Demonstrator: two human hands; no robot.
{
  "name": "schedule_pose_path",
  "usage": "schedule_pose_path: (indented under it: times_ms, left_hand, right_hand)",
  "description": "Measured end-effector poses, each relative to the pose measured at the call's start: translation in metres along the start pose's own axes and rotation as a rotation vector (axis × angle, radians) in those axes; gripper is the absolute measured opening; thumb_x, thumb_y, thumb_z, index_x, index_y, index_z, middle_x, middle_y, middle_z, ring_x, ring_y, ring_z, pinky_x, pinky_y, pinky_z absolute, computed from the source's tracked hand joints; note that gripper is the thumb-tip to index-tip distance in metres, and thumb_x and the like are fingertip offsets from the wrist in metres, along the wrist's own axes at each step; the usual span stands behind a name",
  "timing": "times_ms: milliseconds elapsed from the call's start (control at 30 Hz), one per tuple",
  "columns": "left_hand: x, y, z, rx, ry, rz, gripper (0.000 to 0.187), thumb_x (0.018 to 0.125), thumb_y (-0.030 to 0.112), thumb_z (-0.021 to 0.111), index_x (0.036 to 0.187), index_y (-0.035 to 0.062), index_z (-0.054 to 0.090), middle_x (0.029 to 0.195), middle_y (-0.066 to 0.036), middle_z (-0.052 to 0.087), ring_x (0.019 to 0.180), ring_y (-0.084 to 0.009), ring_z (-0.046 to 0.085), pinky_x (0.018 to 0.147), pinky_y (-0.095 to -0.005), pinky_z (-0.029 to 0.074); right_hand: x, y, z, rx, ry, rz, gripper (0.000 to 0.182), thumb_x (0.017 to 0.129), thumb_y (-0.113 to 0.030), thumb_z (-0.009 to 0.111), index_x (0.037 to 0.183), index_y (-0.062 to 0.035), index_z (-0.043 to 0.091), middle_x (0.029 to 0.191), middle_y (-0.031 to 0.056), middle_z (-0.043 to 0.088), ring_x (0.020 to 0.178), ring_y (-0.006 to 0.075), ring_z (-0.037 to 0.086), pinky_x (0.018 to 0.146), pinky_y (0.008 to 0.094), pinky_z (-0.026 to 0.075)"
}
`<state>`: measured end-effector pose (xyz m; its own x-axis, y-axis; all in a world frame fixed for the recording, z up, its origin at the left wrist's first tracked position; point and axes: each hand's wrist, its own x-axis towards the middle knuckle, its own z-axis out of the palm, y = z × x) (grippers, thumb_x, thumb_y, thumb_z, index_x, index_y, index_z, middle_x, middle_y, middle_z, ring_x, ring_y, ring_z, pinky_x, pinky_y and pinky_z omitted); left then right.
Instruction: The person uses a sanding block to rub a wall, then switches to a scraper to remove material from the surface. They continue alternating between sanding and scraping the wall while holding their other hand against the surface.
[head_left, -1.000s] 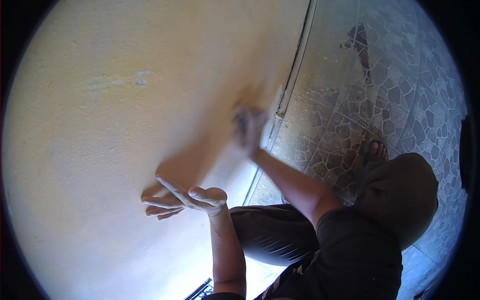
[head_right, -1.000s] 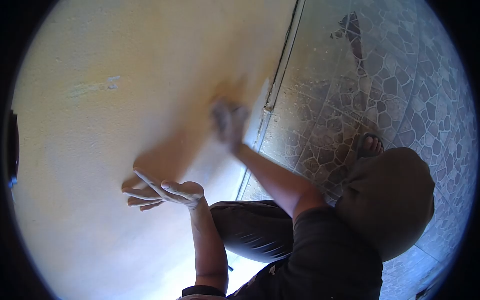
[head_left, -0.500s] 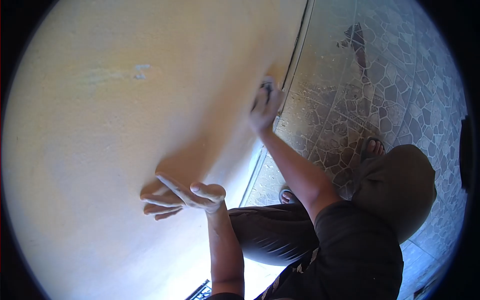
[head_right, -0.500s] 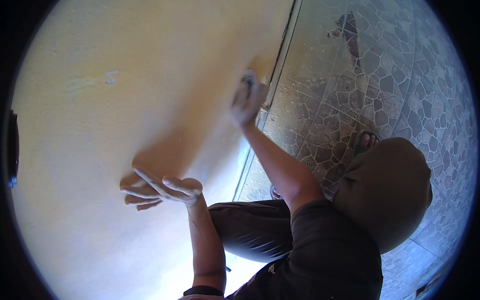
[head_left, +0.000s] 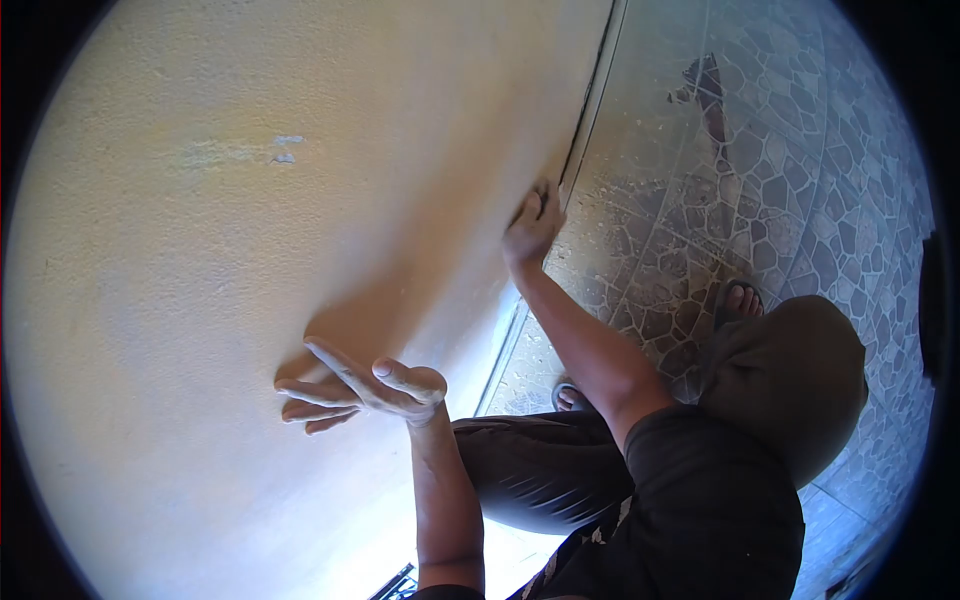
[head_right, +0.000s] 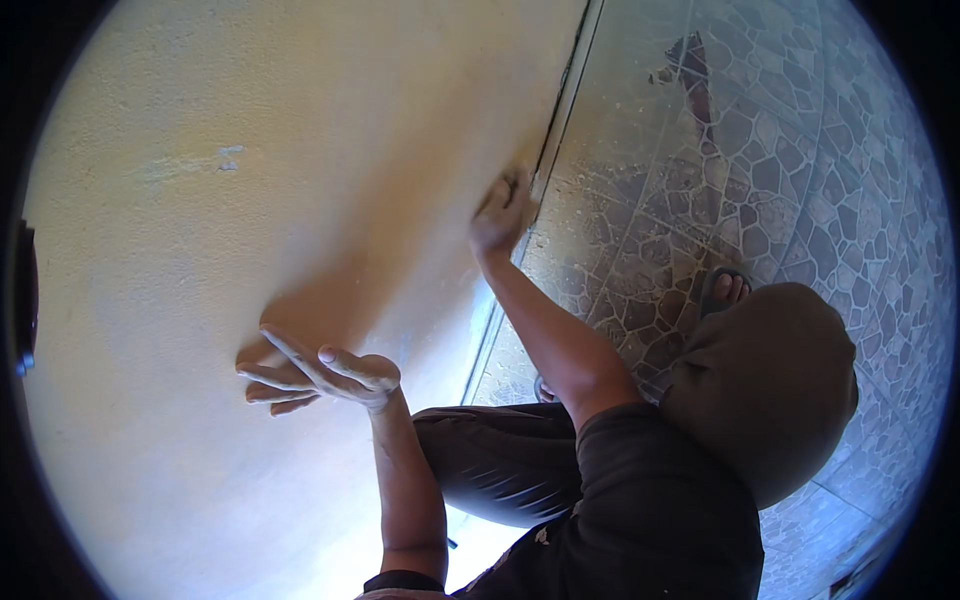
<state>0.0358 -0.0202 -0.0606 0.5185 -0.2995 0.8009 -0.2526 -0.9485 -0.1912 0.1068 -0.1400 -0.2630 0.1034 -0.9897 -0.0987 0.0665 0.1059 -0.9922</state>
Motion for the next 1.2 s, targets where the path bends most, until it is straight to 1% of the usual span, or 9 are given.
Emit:
schedule_pose_path:
  times_ms: [133,333,367,600,767,867,967,1100,1200]
  left_hand:
    - [0.003,0.007,-0.002,-0.003,-0.033,-0.065,0.069,0.101,0.05,0.018,0.148,0.0061,0.045,0.166,-0.018,0.0,0.151,-0.0298,-0.021,0.113,-0.0543,-0.025]
    - [0.0,0.001,0.001,-0.036,-0.005,-0.028,0.071,0.101,0.054,0.019,0.148,0.0078,0.045,0.166,-0.015,0.004,0.152,-0.0309,-0.017,0.112,-0.0561,-0.025]
    - [0.0,0.0,0.0,-0.019,-0.001,0.009,0.072,0.1,0.056,0.019,0.148,0.0088,0.045,0.166,-0.015,0.005,0.152,-0.0309,-0.016,0.112,-0.0558,-0.025]
    - [0.002,0.01,-0.006,-0.067,-0.035,-0.034,0.072,0.1,0.056,0.02,0.147,0.0084,0.047,0.165,-0.02,0.007,0.151,-0.0302,-0.018,0.111,-0.0529,-0.028]
    - [0.006,0.016,-0.01,-0.12,-0.061,-0.077,0.071,0.1,0.055,0.023,0.148,0.007,0.044,0.165,-0.021,0.004,0.151,-0.0326,-0.019,0.11,-0.0543,-0.029]
    - [0.003,0.009,-0.013,-0.089,-0.101,-0.055,0.071,0.1,0.055,0.027,0.151,0.0073,0.041,0.165,-0.021,0.004,0.151,-0.0323,-0.02,0.111,-0.0534,-0.028]
    - [0.0,0.0,-0.013,-0.044,-0.086,0.036,0.071,0.1,0.055,0.027,0.15,0.0066,0.041,0.165,-0.021,0.003,0.151,-0.0316,-0.02,0.111,-0.0525,-0.029]
    - [0.0,0.002,-0.014,-0.12,-0.088,-0.015,0.073,0.1,0.056,0.024,0.15,0.006,0.041,0.165,-0.02,0.004,0.151,-0.0316,-0.018,0.11,-0.0523,-0.03]
    - [0.006,0.011,-0.019,-0.121,-0.073,-0.065,0.075,0.1,0.059,0.021,0.151,0.0075,0.04,0.166,-0.016,0.007,0.152,-0.0289,-0.014,0.113,-0.0539,-0.025]
  right_hand:
    - [-0.014,-0.042,-0.002,0.21,-0.121,0.443,0.028,0.102,-0.009,0.047,0.127,-0.0003,0.054,0.092,0.0058,0.058,0.085,0.0147,0.053,0.081,0.0298,0.042]
    - [-0.04,-0.117,-0.013,0.223,-0.529,-0.554,0.037,0.101,-0.001,0.048,0.138,-0.0027,0.046,0.123,0.006,0.055,0.101,0.0167,0.053,0.094,0.0304,0.043]
    - [-0.045,-0.08,0.004,0.78,-0.491,-0.085,0.038,0.101,-0.003,0.047,0.139,-0.0033,0.045,0.124,0.006,0.056,0.095,0.0164,0.055,0.091,0.031,0.046]
    - [-0.022,-0.069,-0.008,0.368,-0.374,0.374,0.013,0.104,-0.009,0.042,0.107,-0.0017,0.052,0.085,0.004,0.053,0.078,0.0097,0.052,0.069,0.0259,0.045]
    - [-0.044,-0.139,-0.036,0.416,-0.506,-0.667,0.053,0.089,-0.011,0.069,0.139,-0.0033,0.05,0.108,0.0139,0.063,0.098,0.0212,0.059,0.085,0.0328,0.049]
    - [-0.039,-0.054,-0.007,0.546,-0.668,-0.327,0.036,0.092,-0.013,0.064,0.128,-0.0081,0.06,0.099,0.0106,0.064,0.088,0.0244,0.062,0.081,0.0382,0.048]
    - [-0.003,-0.005,0.002,0.235,-0.088,0.212,0.019,0.103,-0.016,0.044,0.1,-0.0027,0.058,0.087,0.0093,0.058,0.082,0.0233,0.057,0.075,0.0364,0.045]
    - [-0.049,-0.088,-0.006,0.416,-0.26,0.259,0.025,0.098,-0.005,0.05,0.122,-0.0016,0.048,0.098,0.0061,0.051,0.08,0.0116,0.049,0.068,0.0286,0.044]
    - [-0.044,-0.143,-0.034,0.274,-0.47,-0.498,0.032,0.098,-0.004,0.051,0.13,-0.004,0.05,0.107,0.0095,0.053,0.103,0.0168,0.048,0.092,0.0335,0.041]
